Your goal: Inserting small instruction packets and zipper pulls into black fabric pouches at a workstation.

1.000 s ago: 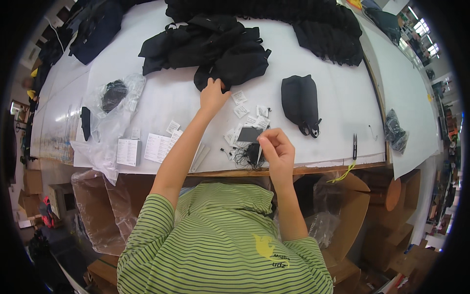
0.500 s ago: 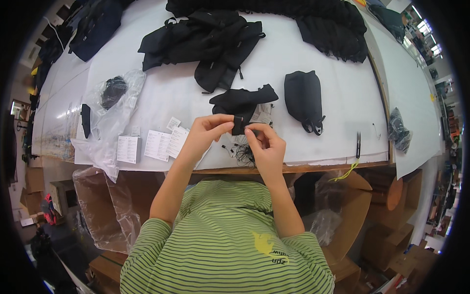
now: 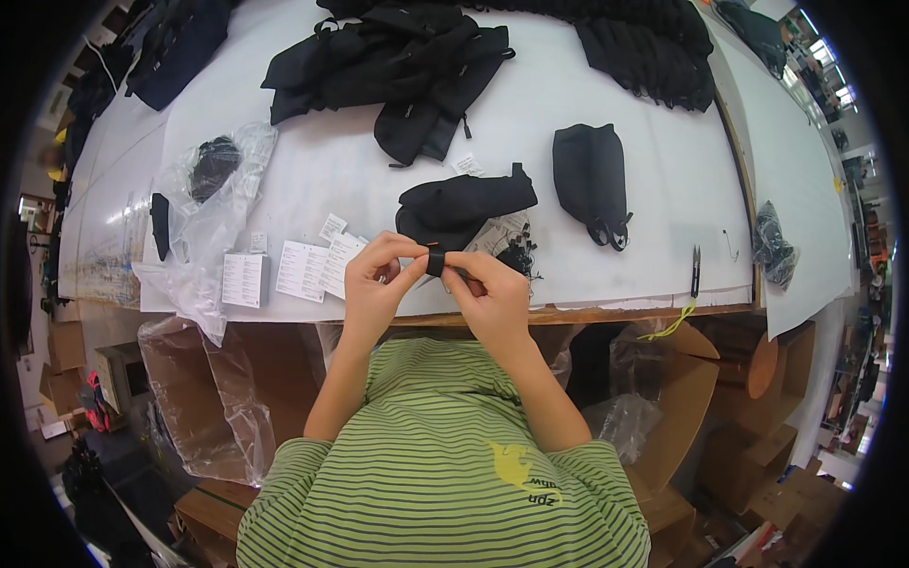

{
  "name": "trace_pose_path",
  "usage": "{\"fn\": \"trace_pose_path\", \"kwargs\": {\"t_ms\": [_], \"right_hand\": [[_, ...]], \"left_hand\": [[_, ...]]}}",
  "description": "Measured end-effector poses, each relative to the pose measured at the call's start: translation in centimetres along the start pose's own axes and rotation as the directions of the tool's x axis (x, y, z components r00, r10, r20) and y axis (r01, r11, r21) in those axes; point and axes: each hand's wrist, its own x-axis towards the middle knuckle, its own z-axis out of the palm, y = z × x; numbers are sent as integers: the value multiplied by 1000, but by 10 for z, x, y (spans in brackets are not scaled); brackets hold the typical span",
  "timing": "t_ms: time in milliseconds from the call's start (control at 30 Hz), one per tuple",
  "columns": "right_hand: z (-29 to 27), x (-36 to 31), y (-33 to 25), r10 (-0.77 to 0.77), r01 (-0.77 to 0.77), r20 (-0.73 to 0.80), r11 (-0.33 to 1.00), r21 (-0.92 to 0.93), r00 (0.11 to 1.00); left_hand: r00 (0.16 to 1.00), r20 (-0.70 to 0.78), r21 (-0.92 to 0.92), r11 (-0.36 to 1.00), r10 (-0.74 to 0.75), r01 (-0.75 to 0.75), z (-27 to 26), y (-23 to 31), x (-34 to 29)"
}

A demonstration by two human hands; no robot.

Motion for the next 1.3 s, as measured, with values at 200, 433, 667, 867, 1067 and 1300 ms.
{"fn": "trace_pose_path", "kwargs": {"t_ms": [200,433,667,867,1067,1300], "right_hand": [[-13,4,-6,223,-268,150,824,499,963],[-27,11,-4,7,-169,242,736,656,970],[-19,10,-13,196,-388,358,691,610,913],[-16,8,-10,240,-420,360,689,591,901],[-11,6,-9,262,-451,390,706,546,883],[-2,4,-16,270,-410,319,728,549,908]], "left_hand": [[982,-158,-88,989,101,-116,-6,3,-3],[988,95,-491,858,-122,153,-21,24,-13],[979,135,-274,944,-152,184,-15,30,-17],[982,124,-150,976,-142,160,-14,33,-20],[986,110,-64,989,-128,136,-15,34,-19],[988,95,-14,992,-121,123,-14,31,-21]]}}
